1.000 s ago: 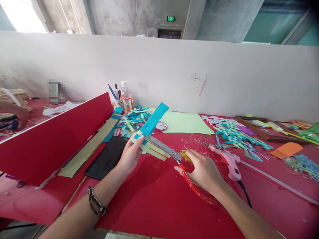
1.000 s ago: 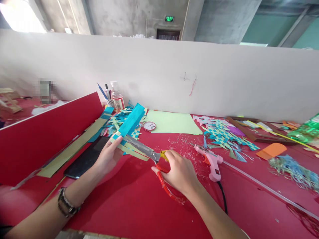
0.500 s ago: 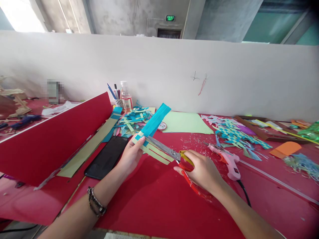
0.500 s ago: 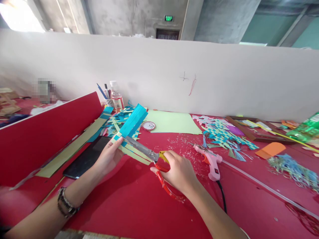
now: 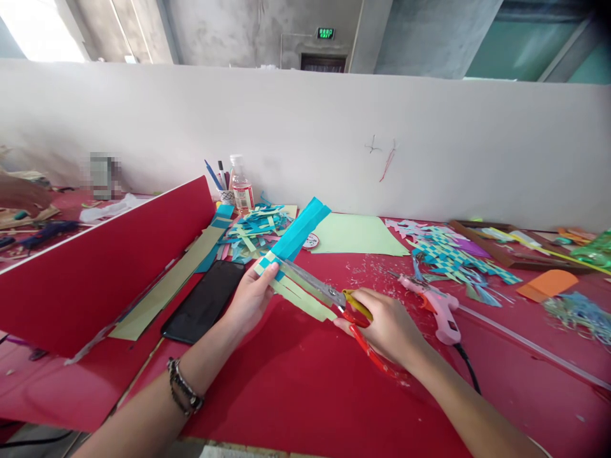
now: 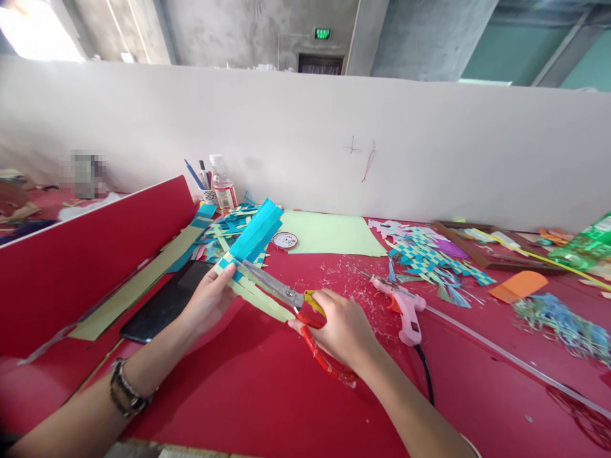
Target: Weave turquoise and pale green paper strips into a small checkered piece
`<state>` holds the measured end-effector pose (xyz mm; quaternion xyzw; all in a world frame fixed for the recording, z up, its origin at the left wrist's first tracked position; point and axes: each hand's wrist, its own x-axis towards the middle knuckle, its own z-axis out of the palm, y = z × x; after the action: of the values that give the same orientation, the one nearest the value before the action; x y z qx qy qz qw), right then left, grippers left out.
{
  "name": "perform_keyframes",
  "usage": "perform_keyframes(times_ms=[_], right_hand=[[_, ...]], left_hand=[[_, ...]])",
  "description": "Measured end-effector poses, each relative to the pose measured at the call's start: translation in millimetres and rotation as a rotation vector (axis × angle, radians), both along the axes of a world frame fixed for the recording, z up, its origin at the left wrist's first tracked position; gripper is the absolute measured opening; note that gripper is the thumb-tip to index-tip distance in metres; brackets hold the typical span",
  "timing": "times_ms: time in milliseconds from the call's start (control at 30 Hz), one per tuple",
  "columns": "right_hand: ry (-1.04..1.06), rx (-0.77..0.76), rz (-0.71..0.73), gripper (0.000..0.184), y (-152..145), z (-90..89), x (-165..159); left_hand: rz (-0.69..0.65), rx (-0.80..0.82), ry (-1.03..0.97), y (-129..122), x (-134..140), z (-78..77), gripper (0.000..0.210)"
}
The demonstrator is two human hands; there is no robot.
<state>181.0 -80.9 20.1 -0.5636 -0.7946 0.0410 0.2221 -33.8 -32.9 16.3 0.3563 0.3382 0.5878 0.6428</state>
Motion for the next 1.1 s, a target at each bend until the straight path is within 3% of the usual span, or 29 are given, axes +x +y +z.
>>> perform_keyframes(times_ms=[1100], right_hand=[[0.053,-0.119,0.003,0.029,2.7,7.3,4.4]], left_hand=[[0.026,-0.050,0.020,1.3,-2.4,1.2,0.026]])
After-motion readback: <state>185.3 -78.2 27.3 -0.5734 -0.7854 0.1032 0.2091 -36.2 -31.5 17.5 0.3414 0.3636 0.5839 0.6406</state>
